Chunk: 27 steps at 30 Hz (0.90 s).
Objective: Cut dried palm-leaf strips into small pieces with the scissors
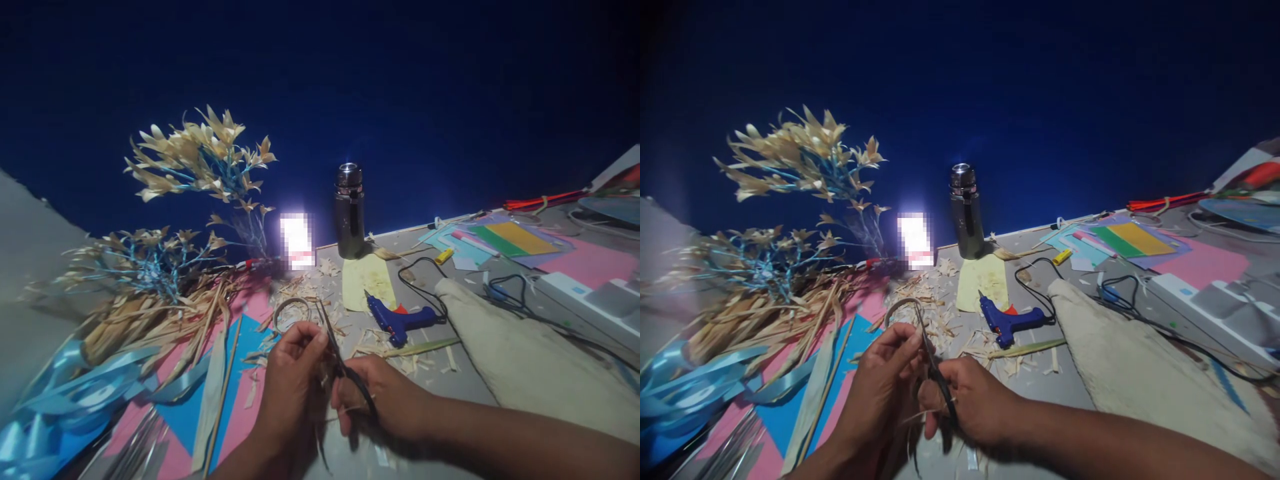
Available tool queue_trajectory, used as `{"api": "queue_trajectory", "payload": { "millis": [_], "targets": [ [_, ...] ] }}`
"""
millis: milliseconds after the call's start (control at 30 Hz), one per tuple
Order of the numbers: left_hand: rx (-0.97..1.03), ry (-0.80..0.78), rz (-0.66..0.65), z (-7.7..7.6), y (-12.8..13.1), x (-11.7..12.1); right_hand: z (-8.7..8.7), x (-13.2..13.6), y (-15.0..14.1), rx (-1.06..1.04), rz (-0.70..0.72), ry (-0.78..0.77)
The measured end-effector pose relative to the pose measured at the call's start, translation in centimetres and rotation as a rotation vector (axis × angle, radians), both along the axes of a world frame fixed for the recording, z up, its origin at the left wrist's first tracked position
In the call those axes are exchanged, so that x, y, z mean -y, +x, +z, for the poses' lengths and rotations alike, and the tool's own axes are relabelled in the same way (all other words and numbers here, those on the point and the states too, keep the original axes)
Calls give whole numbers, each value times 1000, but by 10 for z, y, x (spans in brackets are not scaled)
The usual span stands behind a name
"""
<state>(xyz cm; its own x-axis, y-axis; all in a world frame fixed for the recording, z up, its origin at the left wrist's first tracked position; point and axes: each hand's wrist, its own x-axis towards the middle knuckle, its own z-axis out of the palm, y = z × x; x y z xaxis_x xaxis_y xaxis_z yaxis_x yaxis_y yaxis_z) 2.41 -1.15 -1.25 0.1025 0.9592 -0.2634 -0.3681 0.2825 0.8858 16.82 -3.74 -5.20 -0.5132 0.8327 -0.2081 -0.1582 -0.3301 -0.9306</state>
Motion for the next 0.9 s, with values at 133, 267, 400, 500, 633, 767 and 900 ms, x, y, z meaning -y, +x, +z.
{"api": "queue_trajectory", "payload": {
  "millis": [133, 267, 400, 500, 633, 767, 900],
  "targets": [
    [21, -19, 9, 3, 2, 1, -6, -1, -1, -18, 5, -64],
    [36, -24, 17, 4, 4, 2, -11, 0, -1, -19, -8, -78],
    [38, -43, 14, 5, 5, 1, -15, 0, -1, -12, -8, -60],
    [46, -50, 20, 5, 4, -1, -15, 0, -1, -21, -5, -71],
    [64, -60, 35, 6, 4, -1, -5, -1, 0, 20, -26, -76],
    [87, -68, 16, 7, 3, -1, -1, 0, 1, 42, -4, -24],
    [90, -67, 15, 6, 3, -1, -6, 1, 2, 7, 7, -1]
  ]
}}
